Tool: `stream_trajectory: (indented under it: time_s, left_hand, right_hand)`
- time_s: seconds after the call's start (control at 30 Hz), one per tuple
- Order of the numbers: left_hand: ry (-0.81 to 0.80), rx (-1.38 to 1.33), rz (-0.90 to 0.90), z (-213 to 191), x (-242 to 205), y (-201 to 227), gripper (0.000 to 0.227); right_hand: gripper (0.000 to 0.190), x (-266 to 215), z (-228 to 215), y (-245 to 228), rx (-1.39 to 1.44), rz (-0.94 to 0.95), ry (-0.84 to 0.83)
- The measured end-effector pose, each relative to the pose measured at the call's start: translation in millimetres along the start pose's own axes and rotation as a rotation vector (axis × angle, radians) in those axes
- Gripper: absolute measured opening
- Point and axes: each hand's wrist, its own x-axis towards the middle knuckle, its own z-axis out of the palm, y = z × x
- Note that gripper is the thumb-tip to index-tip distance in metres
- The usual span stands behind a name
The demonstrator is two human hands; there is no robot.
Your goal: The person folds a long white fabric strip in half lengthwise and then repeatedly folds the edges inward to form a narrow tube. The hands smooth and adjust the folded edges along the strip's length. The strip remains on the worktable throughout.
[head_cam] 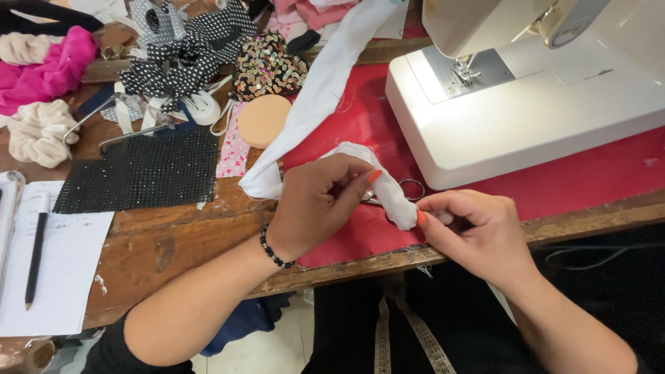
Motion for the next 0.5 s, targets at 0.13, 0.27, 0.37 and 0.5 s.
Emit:
stream_trajectory:
  time_s: [0.13,0.27,0.37,0.5]
  left_hand:
    - [0.0,0.039,0.012,0.0,0.5,-3.1,0.009]
    - [-0.04,0.238,0.085,1.0,-2.1,-13.0,0.014]
    - [0.005,0.407,0.202,7.6,-7.3,-16.8,0.021]
    - [-0.166,0.498,0.334,14.5,-17.4,8.0,0.031]
  right_hand:
    - [0.01,3.9,-4.7,4.8,-0.047,-0.006,-0.005]
    - [0.012,6.1,-3.8,-5.9,-0.061,0.1,-0.034]
    - [0.014,4.9,-4.1,-8.9,-0.115,0.153,-0.024]
    - [0.014,2.8,-0.9,-8.5,-0.125,0.075,-0.013]
